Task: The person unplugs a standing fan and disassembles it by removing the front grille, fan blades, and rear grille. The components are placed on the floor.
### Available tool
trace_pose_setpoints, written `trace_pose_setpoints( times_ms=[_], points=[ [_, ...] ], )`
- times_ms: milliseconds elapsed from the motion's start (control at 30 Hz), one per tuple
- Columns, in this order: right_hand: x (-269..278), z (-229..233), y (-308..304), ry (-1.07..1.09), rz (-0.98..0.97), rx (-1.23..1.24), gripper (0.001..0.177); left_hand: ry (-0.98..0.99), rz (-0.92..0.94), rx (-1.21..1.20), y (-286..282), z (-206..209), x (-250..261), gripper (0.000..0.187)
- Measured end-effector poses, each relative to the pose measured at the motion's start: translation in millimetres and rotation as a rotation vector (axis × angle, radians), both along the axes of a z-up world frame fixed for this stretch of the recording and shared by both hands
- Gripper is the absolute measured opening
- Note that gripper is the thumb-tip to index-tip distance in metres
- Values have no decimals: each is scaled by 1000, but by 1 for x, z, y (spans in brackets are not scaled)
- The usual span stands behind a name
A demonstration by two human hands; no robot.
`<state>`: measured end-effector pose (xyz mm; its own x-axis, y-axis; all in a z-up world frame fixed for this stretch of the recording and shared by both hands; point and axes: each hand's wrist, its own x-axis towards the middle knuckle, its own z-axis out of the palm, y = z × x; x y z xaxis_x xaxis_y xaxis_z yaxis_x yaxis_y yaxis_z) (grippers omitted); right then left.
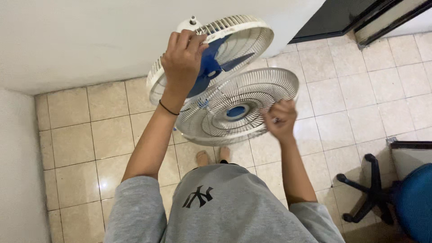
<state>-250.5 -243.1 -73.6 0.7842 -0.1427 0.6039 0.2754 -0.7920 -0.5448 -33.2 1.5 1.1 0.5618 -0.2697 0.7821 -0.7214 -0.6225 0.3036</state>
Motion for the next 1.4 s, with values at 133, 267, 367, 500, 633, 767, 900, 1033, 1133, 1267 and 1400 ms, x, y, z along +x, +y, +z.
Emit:
trace_pose_setpoints(
  times_ms=[133,267,367,500,633,767,900,1033,1133,1267,1400],
  points=[
    [-2,-1,55,-109,48,-181,38,19,-28,-42,1,-1,0,19],
    [3,5,99,-77,-13,-211,40,-9,-18,-31,2,-2,-8,21],
    [-9,5,116,-60,-40,-202,41,-18,-12,-25,11,-6,-6,21],
    [-35,-1,104,-89,-53,-179,39,-47,3,-37,17,-5,2,21],
    [-49,-5,90,-118,-58,-164,40,-45,-1,-77,13,0,3,21],
    [-44,0,87,-104,-93,-159,40,44,-186,-161,30,-8,-13,25],
    [-22,20,82,-73,-131,-158,43,235,-183,-350,106,-72,-34,16],
    [11,39,77,-73,-119,-159,41,706,184,-1083,157,-215,-75,14],
    [26,48,84,-36,-98,-126,46,1105,351,-1361,156,-335,-99,15],
    [34,54,79,-30,-53,-111,39,1365,136,-1516,146,-431,-93,22],
    [23,42,56,-43,-71,-54,39,1400,-104,-1559,110,-461,-84,30]
  ],
)
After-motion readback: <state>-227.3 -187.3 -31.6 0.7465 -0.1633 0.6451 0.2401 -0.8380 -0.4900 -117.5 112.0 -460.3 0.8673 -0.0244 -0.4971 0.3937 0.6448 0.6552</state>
